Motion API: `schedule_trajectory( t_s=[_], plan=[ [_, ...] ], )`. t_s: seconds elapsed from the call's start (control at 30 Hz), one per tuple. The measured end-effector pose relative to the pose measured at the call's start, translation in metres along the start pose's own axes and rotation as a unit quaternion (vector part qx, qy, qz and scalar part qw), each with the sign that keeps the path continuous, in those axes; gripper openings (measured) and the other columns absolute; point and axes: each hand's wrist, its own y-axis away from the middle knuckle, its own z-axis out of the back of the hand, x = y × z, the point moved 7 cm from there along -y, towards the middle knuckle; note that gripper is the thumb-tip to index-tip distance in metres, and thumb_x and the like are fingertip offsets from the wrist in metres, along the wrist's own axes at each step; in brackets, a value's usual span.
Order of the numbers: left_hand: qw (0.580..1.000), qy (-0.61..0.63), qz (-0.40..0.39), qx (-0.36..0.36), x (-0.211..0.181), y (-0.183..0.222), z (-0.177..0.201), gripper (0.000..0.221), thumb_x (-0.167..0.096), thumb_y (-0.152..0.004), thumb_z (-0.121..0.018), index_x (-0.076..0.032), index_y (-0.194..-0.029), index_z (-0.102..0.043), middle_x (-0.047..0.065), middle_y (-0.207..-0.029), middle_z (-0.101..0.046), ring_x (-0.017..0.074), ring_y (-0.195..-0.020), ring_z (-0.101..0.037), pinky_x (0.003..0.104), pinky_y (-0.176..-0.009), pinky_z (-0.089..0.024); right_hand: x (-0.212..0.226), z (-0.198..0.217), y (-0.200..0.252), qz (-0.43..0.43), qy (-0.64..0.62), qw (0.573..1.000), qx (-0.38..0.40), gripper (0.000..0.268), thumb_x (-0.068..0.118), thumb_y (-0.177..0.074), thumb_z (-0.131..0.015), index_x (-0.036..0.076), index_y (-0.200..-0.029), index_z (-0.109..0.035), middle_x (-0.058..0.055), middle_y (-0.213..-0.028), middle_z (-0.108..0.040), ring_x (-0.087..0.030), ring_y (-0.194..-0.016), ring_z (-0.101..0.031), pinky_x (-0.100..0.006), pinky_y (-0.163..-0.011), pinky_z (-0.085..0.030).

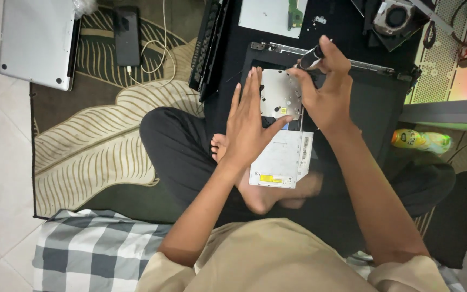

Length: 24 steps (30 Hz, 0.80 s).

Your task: A person is disassembling a laptop component, likely a drive caddy, using a screwdriver while sitting on the floor.

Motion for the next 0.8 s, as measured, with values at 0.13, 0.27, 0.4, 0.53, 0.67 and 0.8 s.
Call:
schedule_trajectory(
  t_s=[0.13,0.27,0.4,0.53,0.67,0.8],
  plan=[
    [1.0,0.004,-0.006,0.001,0.0,0.001,0.0,0.103,-0.056,-0.101,-0.068,-0.003,-0.165,-0.008,0.014,-0.174,-0.023,0.0282,-0.164,-0.026,0.048,-0.137,-0.021,0.018,-0.003,-0.006,0.035,-0.039,0.998,0.047,0.069,-0.008,-0.113,-0.065,0.018,-0.161,-0.023,-0.019,-0.128,-0.063,-0.029,-0.108,-0.075,-0.037,-0.098,-0.061],
    [1.0,0.004,0.002,0.012,0.0,-0.002,0.001,0.102,-0.057,-0.1,-0.068,-0.003,-0.165,-0.01,0.016,-0.173,-0.025,0.0289,-0.163,-0.026,0.047,-0.136,-0.019,-0.025,-0.005,0.01,0.0,0.039,0.998,-0.054,0.097,0.002,-0.098,-0.098,0.019,-0.163,-0.028,-0.014,-0.151,-0.036,-0.025,-0.101,-0.068,-0.036,-0.099,-0.065],
    [1.0,0.013,0.005,0.014,0.0,-0.001,0.001,0.101,-0.056,-0.1,-0.067,-0.003,-0.165,-0.01,0.017,-0.173,-0.024,0.0289,-0.163,-0.026,0.047,-0.136,-0.018,0.009,0.003,-0.007,0.04,-0.018,0.999,-0.006,0.086,-0.009,-0.104,-0.087,0.013,-0.161,-0.025,-0.014,-0.155,-0.029,-0.03,-0.106,-0.074,-0.04,-0.103,-0.068],
    [1.0,0.004,-0.001,0.008,0.001,-0.001,-0.003,0.102,-0.058,-0.1,-0.066,-0.003,-0.165,-0.01,0.016,-0.173,-0.024,0.0281,-0.163,-0.026,0.047,-0.136,-0.019,0.018,0.0,-0.009,0.038,-0.057,0.997,0.028,0.066,-0.013,-0.113,-0.059,0.011,-0.16,-0.02,-0.021,-0.131,-0.057,-0.03,-0.108,-0.072,-0.039,-0.103,-0.063],
    [1.0,-0.001,-0.003,0.004,0.002,-0.001,-0.003,0.102,-0.059,-0.1,-0.066,-0.002,-0.165,-0.011,0.014,-0.173,-0.025,0.0278,-0.163,-0.025,0.048,-0.136,-0.02,-0.002,-0.003,-0.002,0.061,-0.006,0.998,-0.023,0.077,-0.015,-0.105,-0.079,0.007,-0.159,-0.029,-0.018,-0.141,-0.044,-0.03,-0.104,-0.076,-0.038,-0.095,-0.066],
    [1.0,0.001,0.006,0.012,0.001,-0.001,-0.001,0.103,-0.059,-0.099,-0.066,-0.002,-0.164,-0.011,0.017,-0.172,-0.027,0.029,-0.163,-0.025,0.047,-0.135,-0.019,-0.008,-0.008,0.007,0.063,-0.029,0.997,-0.039,0.079,-0.017,-0.104,-0.079,0.007,-0.158,-0.027,-0.017,-0.146,-0.04,-0.035,-0.105,-0.076,-0.042,-0.096,-0.067]
  ],
)
